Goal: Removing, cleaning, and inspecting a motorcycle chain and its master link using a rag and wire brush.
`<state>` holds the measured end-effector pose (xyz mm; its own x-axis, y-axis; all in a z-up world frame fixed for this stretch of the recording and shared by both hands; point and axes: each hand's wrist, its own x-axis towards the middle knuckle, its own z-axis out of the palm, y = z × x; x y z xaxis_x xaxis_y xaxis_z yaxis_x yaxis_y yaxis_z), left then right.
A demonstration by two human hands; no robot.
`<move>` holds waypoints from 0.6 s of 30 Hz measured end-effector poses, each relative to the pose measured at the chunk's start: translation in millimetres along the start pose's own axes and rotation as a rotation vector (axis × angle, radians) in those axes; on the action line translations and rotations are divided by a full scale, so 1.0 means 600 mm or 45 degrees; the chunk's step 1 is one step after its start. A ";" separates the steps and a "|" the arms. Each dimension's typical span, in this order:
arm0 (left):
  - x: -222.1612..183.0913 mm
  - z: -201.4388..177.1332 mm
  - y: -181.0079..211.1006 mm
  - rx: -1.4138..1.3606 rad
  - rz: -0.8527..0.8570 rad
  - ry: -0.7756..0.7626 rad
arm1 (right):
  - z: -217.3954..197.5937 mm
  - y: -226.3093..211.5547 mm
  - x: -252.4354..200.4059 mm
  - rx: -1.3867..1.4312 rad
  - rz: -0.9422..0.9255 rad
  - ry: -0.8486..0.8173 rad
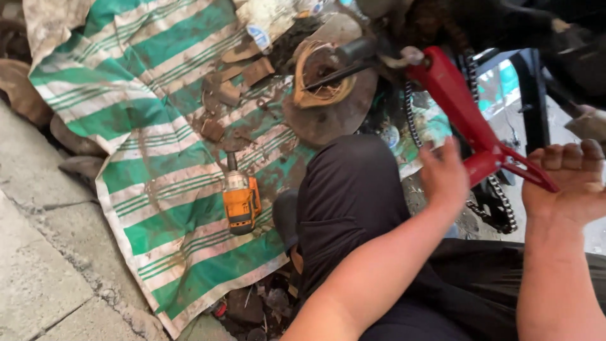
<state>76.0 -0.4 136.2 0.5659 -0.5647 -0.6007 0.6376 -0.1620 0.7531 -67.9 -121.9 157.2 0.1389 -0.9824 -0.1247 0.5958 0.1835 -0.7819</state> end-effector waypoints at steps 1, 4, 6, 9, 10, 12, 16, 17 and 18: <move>-0.010 -0.009 0.010 -0.009 -0.007 0.004 | 0.002 0.004 -0.002 -0.011 0.006 -0.003; -0.030 -0.027 0.038 0.066 0.018 -0.171 | 0.002 0.011 0.007 -0.230 -0.056 0.130; -0.034 -0.030 0.043 0.143 0.065 -0.190 | -0.018 0.009 0.022 -0.244 -0.034 0.094; -0.020 -0.014 0.011 0.107 0.157 -0.106 | -0.052 0.009 0.050 -0.157 -0.027 0.148; -0.022 -0.017 0.012 0.098 0.153 -0.102 | -0.052 0.010 0.050 -0.166 -0.024 0.144; -0.024 -0.020 0.015 0.049 0.142 -0.137 | -0.051 0.012 0.052 -0.080 -0.025 0.215; -0.028 -0.026 0.020 0.018 0.126 -0.141 | -0.112 0.007 0.100 -0.085 0.051 0.210; -0.029 -0.028 0.021 0.018 0.121 -0.158 | -0.124 0.009 0.110 -0.022 0.048 0.273; -0.029 -0.029 0.022 0.018 0.116 -0.173 | -0.136 0.011 0.119 0.042 0.045 0.336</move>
<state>83.8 21.3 151.7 0.5445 -0.6819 -0.4884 0.5788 -0.1160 0.8072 -118.8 -193.8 93.4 -0.0484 -0.9496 -0.3098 0.6202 0.2146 -0.7545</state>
